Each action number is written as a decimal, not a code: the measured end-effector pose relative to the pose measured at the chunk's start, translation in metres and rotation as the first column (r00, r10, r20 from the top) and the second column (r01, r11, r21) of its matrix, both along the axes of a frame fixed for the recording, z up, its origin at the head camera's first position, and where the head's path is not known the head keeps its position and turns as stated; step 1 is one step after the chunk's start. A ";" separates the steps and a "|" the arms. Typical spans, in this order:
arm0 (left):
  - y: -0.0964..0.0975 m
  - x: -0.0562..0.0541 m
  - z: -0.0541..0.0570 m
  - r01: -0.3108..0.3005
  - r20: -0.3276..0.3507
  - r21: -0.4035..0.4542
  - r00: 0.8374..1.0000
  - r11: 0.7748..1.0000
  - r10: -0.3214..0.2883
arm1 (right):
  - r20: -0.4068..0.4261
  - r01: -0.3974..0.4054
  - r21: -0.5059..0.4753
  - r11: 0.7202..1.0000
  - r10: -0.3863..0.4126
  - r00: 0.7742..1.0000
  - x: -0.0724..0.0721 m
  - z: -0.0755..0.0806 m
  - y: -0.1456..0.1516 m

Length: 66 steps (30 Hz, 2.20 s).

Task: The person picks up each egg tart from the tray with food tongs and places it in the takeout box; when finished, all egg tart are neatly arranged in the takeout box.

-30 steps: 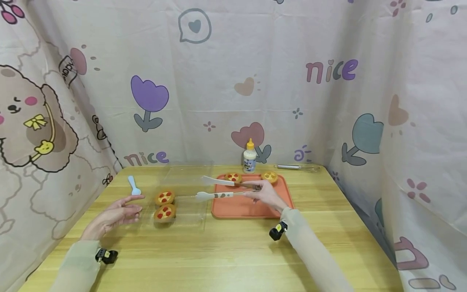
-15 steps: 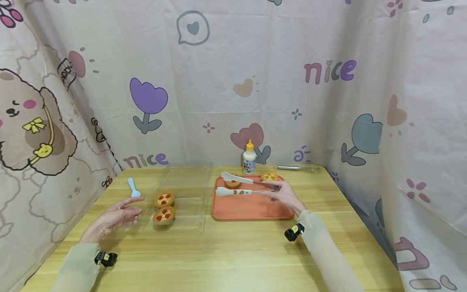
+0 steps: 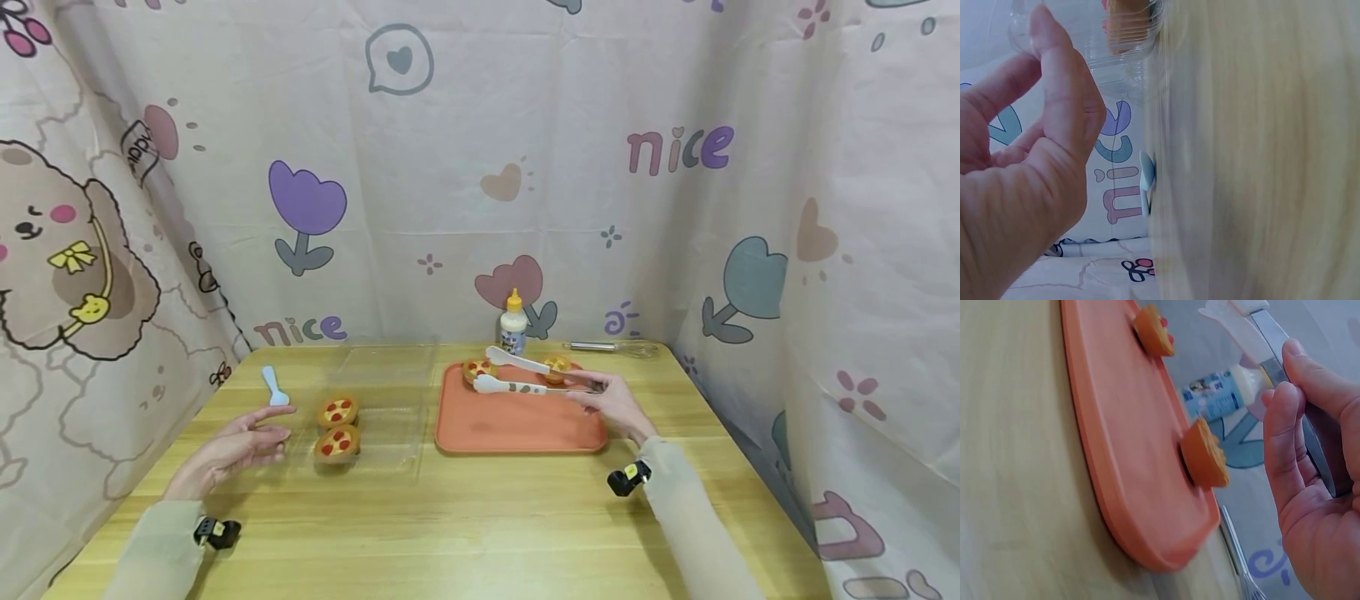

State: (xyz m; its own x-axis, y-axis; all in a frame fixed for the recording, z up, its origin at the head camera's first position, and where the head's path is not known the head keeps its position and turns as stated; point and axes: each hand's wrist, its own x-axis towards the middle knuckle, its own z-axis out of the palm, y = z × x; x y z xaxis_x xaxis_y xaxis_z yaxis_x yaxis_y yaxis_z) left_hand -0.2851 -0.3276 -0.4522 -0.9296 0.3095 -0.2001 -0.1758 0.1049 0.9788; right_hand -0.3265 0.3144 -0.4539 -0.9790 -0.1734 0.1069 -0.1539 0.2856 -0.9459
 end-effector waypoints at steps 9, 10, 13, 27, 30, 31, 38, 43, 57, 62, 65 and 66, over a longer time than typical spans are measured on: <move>-0.001 0.001 -0.003 0.006 -0.011 -0.002 1.000 1.000 -0.006 | -0.011 0.049 0.018 0.999 -0.049 0.999 0.001 -0.001 0.021; -0.001 0.001 -0.003 0.008 -0.012 -0.002 1.000 1.000 -0.008 | -0.017 0.057 0.035 0.998 -0.056 0.998 0.001 -0.001 0.024; 0.000 0.001 -0.003 0.018 -0.016 0.005 1.000 1.000 -0.018 | -0.033 0.078 0.049 0.996 -0.076 0.997 0.002 0.000 0.030; -0.001 -0.001 -0.003 0.023 -0.021 0.010 1.000 1.000 -0.023 | -0.044 0.124 -0.035 0.992 -0.126 0.991 0.005 0.001 0.056; -0.001 -0.001 -0.003 0.019 -0.021 0.011 1.000 1.000 -0.019 | -0.039 0.152 -0.024 0.988 -0.153 0.987 0.007 0.002 0.060; -0.001 -0.001 -0.003 0.017 -0.020 0.012 1.000 1.000 -0.017 | -0.038 0.159 -0.015 0.987 -0.159 0.987 0.007 0.002 0.061; 0.000 0.001 -0.002 0.018 -0.015 0.005 1.000 1.000 -0.018 | -0.040 0.205 0.014 0.979 -0.204 0.978 0.008 -0.002 0.068; 0.000 0.001 -0.002 0.016 -0.021 -0.005 1.000 1.000 -0.016 | -0.030 0.211 0.020 0.977 -0.211 0.977 0.007 -0.009 0.074; 0.000 0.002 -0.003 0.009 -0.016 0.002 1.000 1.000 -0.009 | 0.005 0.236 0.055 0.970 -0.237 0.972 0.005 -0.017 0.077; 0.000 0.001 -0.003 0.007 -0.023 -0.002 1.000 1.000 -0.007 | 0.037 0.254 0.059 0.965 -0.257 0.966 0.005 -0.020 0.077; 0.000 0.000 -0.004 0.008 -0.026 -0.008 1.000 1.000 -0.008 | 0.041 0.251 0.055 0.966 -0.254 0.966 0.005 -0.021 0.076; -0.001 0.000 -0.004 0.008 -0.026 -0.010 1.000 1.000 -0.008 | 0.041 0.248 0.057 0.967 -0.250 0.967 0.004 -0.021 0.076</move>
